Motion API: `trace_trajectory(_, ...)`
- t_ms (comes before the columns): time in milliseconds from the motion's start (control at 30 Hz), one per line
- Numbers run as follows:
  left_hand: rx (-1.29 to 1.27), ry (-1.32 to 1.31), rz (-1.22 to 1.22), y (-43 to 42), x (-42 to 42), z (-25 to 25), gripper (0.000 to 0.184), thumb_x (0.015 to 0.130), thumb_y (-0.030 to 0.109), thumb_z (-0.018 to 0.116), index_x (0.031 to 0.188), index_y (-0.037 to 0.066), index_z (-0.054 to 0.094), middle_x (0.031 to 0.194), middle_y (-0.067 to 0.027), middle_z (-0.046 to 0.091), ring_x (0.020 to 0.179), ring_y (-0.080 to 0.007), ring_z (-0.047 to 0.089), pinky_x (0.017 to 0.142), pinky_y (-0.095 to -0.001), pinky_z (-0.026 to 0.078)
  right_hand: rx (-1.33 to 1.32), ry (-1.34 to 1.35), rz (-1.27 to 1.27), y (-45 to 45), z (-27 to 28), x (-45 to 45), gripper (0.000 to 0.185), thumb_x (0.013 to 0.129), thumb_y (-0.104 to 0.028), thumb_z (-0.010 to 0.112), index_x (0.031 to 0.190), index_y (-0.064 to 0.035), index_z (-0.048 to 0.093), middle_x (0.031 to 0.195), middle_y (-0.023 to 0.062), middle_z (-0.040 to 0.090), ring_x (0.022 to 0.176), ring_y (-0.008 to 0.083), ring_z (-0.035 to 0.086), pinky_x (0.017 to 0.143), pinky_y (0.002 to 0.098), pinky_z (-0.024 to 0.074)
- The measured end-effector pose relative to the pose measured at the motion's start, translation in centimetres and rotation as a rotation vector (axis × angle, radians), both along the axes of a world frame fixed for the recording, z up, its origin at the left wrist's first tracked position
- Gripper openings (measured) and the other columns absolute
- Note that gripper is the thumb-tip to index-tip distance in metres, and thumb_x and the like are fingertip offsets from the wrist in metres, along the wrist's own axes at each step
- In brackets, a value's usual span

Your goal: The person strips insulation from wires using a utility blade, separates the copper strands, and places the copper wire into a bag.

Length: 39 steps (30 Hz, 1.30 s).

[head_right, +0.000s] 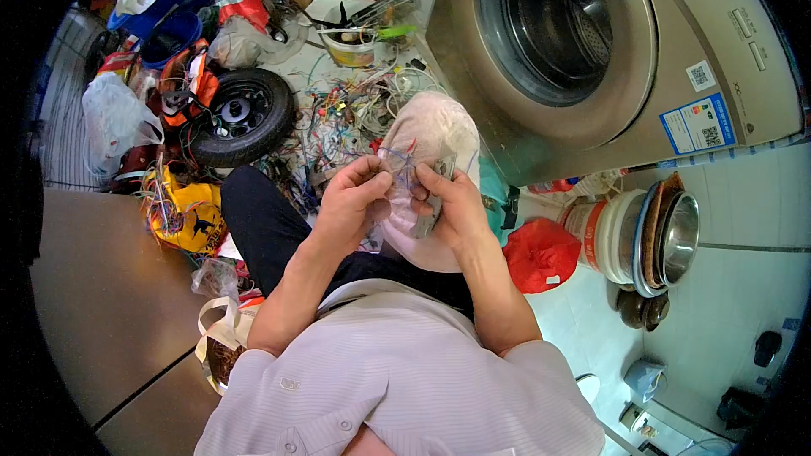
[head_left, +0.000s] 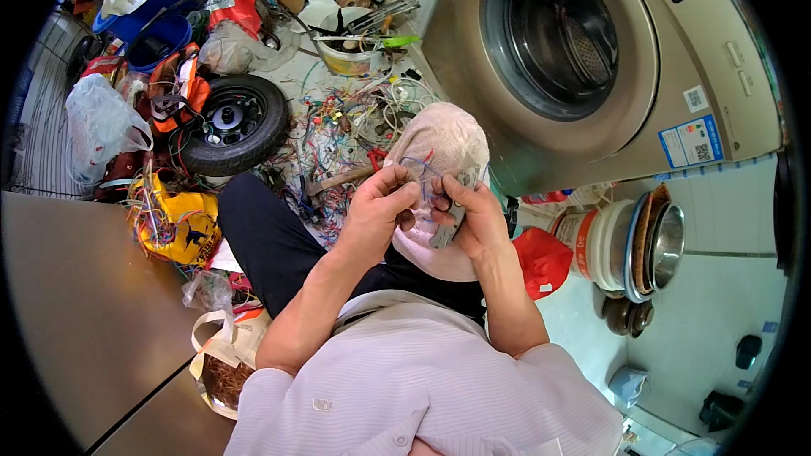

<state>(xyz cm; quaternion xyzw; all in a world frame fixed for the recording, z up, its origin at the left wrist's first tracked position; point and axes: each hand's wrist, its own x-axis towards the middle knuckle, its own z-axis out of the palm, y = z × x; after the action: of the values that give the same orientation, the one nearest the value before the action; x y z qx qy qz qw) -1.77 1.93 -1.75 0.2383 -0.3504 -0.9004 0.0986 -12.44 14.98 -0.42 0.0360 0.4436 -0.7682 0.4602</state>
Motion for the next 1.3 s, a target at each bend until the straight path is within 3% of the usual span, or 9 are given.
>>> trace_trajectory(100,0.071,0.022,-0.029,-0.2,0.3,1.3,0.008,0.095,0.012,0.061,0.100,0.006,0.060,0.081,0.0014,0.059,0.056,-0.0068,0.049,0.048,-0.0200,0.036,0.004,0.031,0.043,0.1,-0.1,0.0,0.011,0.093,-0.013,0.065,0.096,-0.0051,0.058,0.082,0.0053,0.060,0.062,0.0111,0.047,0.050,0.0238,0.0383)
trace_trajectory(267,0.230,0.112,-0.163,-1.8,1.1,1.0,0.008,0.095,0.013,0.061,0.096,0.005,0.058,0.069,0.0030,0.049,0.051,-0.0060,0.039,0.045,-0.0215,0.029,-0.058,0.016,0.021,0.6,-0.1,-0.9,0.013,0.094,-0.016,0.064,0.095,-0.0041,0.057,0.078,0.0047,0.058,0.057,0.0098,0.044,0.051,0.0249,0.0363)
trace_trajectory(367,0.070,0.024,-0.166,-2.2,1.4,1.0,0.009,0.094,0.013,0.062,0.095,0.004,0.058,0.064,0.0050,0.043,0.049,-0.0050,0.035,0.044,-0.0221,0.026,-0.064,0.012,0.006,0.9,0.4,-1.3,0.014,0.094,-0.016,0.064,0.095,-0.0039,0.057,0.076,0.0044,0.056,0.056,0.0097,0.042,0.051,0.0252,0.0355)
trace_trajectory(500,0.038,0.054,-0.193,-1.8,1.4,1.1,0.011,0.095,0.014,0.062,0.095,0.004,0.059,0.065,0.0056,0.043,0.050,-0.0042,0.035,0.045,-0.0214,0.025,-0.049,0.008,0.011,0.6,0.8,-1.1,0.013,0.094,-0.015,0.064,0.094,-0.0044,0.057,0.073,0.0034,0.052,0.056,0.0101,0.041,0.052,0.0251,0.0354)
trace_trajectory(700,0.056,0.003,-0.155,-1.3,1.9,1.5,0.015,0.098,0.017,0.058,0.087,0.008,0.056,0.063,0.0078,0.038,0.049,-0.0039,0.030,0.047,-0.0213,0.023,0.097,0.222,-0.054,0.9,0.5,-1.6,0.012,0.094,-0.015,0.064,0.091,-0.0042,0.058,0.069,0.0019,0.050,0.056,0.0102,0.039,0.051,0.0256,0.0347)
trace_trajectory(767,0.093,0.009,-0.059,-1.0,2.3,1.7,0.022,0.100,0.020,0.056,0.080,0.011,0.051,0.060,0.0075,0.034,0.048,-0.0046,0.026,0.045,-0.0230,0.022,0.064,0.184,-0.082,1.0,0.7,-2.5,0.012,0.094,-0.014,0.064,0.091,-0.0042,0.058,0.068,0.0015,0.050,0.055,0.0102,0.039,0.050,0.0255,0.0342)
trace_trajectory(1033,0.104,-0.015,0.054,0.5,3.0,1.7,0.022,0.098,0.019,0.055,0.078,0.010,0.054,0.056,0.0071,0.035,0.045,-0.0047,0.026,0.042,-0.0237,0.020,0.040,0.189,-0.204,1.9,-0.3,-4.6,0.013,0.095,-0.015,0.063,0.091,-0.0035,0.058,0.067,0.0009,0.051,0.054,0.0091,0.038,0.049,0.0250,0.0339)
trace_trajectory(1233,0.043,-0.033,0.108,0.5,2.6,1.7,0.029,0.095,0.018,0.055,0.067,0.013,0.047,0.054,0.0063,0.035,0.045,-0.0055,0.027,0.042,-0.0249,0.021,0.029,0.199,-0.167,2.6,0.3,-5.1,0.015,0.093,-0.016,0.065,0.091,-0.0035,0.058,0.067,0.0010,0.051,0.053,0.0087,0.038,0.048,0.0245,0.0332)
trace_trajectory(1300,-0.016,-0.046,0.106,0.2,2.1,2.0,0.032,0.095,0.018,0.055,0.065,0.014,0.046,0.054,0.0062,0.036,0.045,-0.0056,0.028,0.042,-0.0250,0.022,0.132,0.338,0.056,3.5,0.9,-5.9,0.014,0.091,-0.015,0.066,0.085,-0.0041,0.060,0.066,0.0003,0.052,0.053,0.0084,0.040,0.048,0.0240,0.0291)
